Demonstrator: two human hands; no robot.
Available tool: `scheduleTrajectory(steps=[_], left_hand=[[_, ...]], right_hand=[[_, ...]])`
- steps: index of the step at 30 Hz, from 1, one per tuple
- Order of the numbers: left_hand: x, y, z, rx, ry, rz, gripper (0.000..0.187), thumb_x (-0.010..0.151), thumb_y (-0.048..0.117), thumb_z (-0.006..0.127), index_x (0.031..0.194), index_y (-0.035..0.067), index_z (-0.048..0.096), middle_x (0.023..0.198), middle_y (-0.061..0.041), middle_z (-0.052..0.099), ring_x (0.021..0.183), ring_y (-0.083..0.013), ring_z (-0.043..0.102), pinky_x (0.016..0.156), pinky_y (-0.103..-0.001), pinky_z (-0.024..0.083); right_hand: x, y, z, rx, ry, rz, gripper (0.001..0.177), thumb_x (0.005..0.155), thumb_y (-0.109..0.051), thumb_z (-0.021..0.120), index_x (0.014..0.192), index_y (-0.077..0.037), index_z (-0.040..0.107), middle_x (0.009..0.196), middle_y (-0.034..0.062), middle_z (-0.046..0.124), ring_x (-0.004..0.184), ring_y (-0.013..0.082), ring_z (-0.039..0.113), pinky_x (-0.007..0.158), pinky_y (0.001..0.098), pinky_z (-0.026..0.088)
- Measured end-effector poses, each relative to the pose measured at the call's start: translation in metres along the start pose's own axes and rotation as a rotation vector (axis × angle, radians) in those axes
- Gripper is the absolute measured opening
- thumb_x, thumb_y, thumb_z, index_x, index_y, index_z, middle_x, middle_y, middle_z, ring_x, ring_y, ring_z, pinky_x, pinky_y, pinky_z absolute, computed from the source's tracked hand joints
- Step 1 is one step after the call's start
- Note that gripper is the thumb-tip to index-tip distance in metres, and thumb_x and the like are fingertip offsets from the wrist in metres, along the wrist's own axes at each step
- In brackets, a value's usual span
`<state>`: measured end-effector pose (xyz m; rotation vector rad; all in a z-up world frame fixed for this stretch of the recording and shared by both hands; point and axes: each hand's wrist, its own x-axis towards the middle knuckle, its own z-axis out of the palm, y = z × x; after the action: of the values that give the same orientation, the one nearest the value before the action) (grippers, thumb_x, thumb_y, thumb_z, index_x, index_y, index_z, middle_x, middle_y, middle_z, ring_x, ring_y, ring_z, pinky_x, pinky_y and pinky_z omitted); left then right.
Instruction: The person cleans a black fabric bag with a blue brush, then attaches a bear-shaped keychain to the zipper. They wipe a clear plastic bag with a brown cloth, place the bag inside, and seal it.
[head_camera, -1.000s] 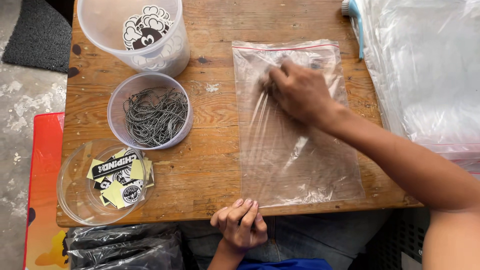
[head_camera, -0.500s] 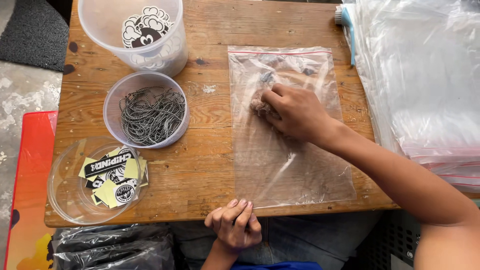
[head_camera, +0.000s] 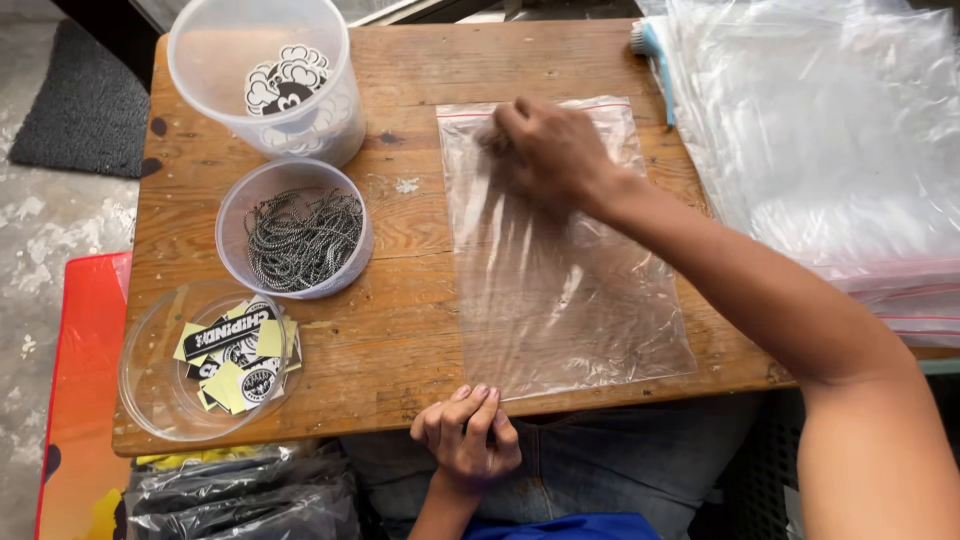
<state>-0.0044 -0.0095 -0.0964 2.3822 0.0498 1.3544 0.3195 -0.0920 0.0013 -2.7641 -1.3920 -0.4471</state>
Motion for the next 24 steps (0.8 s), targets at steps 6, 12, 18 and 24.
scheduleTrajectory(steps=[6, 12, 18, 24], left_hand=[[0.003, -0.002, -0.003, -0.005, -0.016, -0.002, 0.013, 0.087, 0.024, 0.062, 0.093, 0.018, 0.072, 0.096, 0.005, 0.069, 0.087, -0.0160, 0.064, 0.087, -0.032, 0.038], [-0.006, -0.004, 0.002, 0.006, -0.019, -0.014, 0.013, 0.084, 0.022, 0.061, 0.092, 0.019, 0.071, 0.094, 0.006, 0.069, 0.087, -0.0139, 0.064, 0.088, -0.032, 0.039], [-0.007, -0.004, 0.005, 0.017, 0.008, -0.016, 0.015, 0.083, 0.025, 0.059, 0.091, 0.020, 0.072, 0.096, 0.008, 0.069, 0.089, -0.0115, 0.063, 0.089, -0.031, 0.036], [0.002, -0.002, -0.002, -0.007, -0.014, -0.004, 0.013, 0.085, 0.022, 0.062, 0.093, 0.018, 0.071, 0.095, 0.006, 0.069, 0.087, -0.0141, 0.063, 0.086, -0.030, 0.039]], right_hand=[[-0.045, -0.097, -0.045, 0.681, -0.194, -0.349, 0.018, 0.088, -0.024, 0.062, 0.093, -0.010, 0.052, 0.089, 0.0141, 0.063, 0.066, 0.0399, 0.061, 0.051, 0.0552, 0.045], [-0.048, -0.095, -0.014, 0.562, 0.010, -0.537, 0.020, 0.102, -0.030, 0.055, 0.097, -0.011, 0.055, 0.087, 0.0103, 0.053, 0.068, 0.0319, 0.057, 0.056, 0.0452, 0.044], [-0.001, -0.064, 0.008, 0.406, 0.131, -0.329, 0.021, 0.103, -0.033, 0.056, 0.108, -0.013, 0.060, 0.088, 0.0108, 0.058, 0.056, 0.0305, 0.056, 0.040, 0.0454, 0.044], [0.049, -0.020, 0.032, 0.197, 0.192, -0.258, 0.027, 0.108, -0.030, 0.052, 0.095, -0.007, 0.057, 0.082, 0.0139, 0.061, 0.056, 0.0316, 0.059, 0.039, 0.0461, 0.045]])
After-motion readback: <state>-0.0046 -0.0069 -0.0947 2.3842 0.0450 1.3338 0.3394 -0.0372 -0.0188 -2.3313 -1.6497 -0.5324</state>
